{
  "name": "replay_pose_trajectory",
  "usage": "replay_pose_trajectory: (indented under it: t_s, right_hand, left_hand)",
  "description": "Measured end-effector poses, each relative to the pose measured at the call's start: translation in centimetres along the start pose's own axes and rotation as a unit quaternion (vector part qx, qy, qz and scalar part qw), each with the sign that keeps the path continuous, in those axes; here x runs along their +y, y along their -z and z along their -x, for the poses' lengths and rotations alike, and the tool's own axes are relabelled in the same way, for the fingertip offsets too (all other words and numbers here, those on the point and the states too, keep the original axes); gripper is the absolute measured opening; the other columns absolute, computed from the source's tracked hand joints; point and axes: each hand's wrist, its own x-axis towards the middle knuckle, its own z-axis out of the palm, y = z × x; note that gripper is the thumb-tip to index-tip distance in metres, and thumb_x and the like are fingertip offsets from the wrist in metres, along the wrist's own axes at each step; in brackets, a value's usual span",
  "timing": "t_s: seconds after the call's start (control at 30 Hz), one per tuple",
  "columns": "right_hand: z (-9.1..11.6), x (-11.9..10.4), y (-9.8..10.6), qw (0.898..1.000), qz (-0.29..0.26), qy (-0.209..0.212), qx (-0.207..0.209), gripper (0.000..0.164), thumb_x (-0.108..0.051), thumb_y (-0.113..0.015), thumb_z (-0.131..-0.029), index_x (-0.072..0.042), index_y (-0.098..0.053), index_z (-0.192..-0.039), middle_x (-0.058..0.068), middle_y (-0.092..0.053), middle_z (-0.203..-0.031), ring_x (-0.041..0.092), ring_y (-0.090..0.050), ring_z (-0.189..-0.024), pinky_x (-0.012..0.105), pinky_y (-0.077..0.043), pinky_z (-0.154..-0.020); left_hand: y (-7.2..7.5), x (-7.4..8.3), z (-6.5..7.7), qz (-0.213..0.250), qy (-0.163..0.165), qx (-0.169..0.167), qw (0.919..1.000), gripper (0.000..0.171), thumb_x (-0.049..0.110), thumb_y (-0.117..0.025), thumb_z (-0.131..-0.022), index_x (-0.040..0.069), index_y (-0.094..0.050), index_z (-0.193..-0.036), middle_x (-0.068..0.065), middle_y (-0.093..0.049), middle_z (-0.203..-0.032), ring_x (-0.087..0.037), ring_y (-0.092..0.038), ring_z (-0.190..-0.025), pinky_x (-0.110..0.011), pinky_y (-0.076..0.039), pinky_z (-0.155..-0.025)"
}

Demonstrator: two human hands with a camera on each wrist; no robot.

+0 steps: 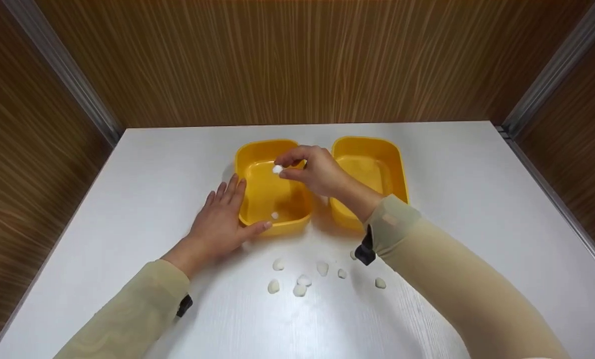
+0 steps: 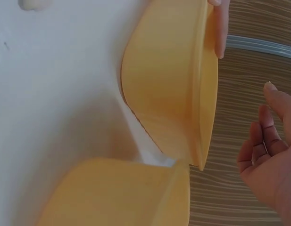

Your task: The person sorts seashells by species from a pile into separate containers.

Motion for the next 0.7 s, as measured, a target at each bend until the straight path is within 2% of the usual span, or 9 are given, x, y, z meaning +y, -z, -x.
replay_pose_trajectory:
  t_s: [0.37, 0.6, 0.7]
  right_hand:
    - [-0.7, 0.8, -1.6, 1.000, 0.012, -0.006, 0.004, 0.026, -0.017, -0.078, -0.099, -0.011, -0.079, -0.124, 0.000, -0.071, -0.115, 0.021, -0.060, -0.109, 0.032, -0.054, -0.097]
    - [-0.5, 1.2, -1.7, 1.000, 0.021, -0.013, 0.010, 0.026, -0.018, -0.078, -0.099, -0.011, -0.079, -0.124, 0.000, -0.071, -0.115, 0.022, -0.060, -0.110, 0.033, -0.054, -0.097]
    - [-0.5, 1.3, -1.6, 0.999, 0.024, -0.017, 0.015, 0.027, -0.018, -0.078, -0.099, -0.011, -0.078, -0.126, 0.001, -0.071, -0.117, 0.027, -0.061, -0.114, 0.034, -0.053, -0.097]
  left_hand:
    - [0.0, 0.4, -0.1, 0.007, 0.007, -0.009, 0.9999, 0.122, 0.093, -0.037, -0.089, 0.010, -0.001, -0.171, -0.009, 0.006, -0.178, -0.037, -0.001, -0.163, -0.054, -0.001, -0.130]
    - [0.0, 0.9, -0.2, 0.008, -0.002, -0.006, 1.0000, 0.121, 0.091, -0.040, -0.091, 0.009, -0.002, -0.171, -0.011, 0.005, -0.178, -0.038, -0.002, -0.163, -0.056, -0.002, -0.130]
    - [-0.1, 1.0, -0.3, 0.010, -0.002, -0.006, 0.9999, 0.120, 0.089, -0.042, -0.092, 0.009, -0.002, -0.171, -0.011, 0.004, -0.178, -0.037, -0.002, -0.163, -0.055, -0.001, -0.130]
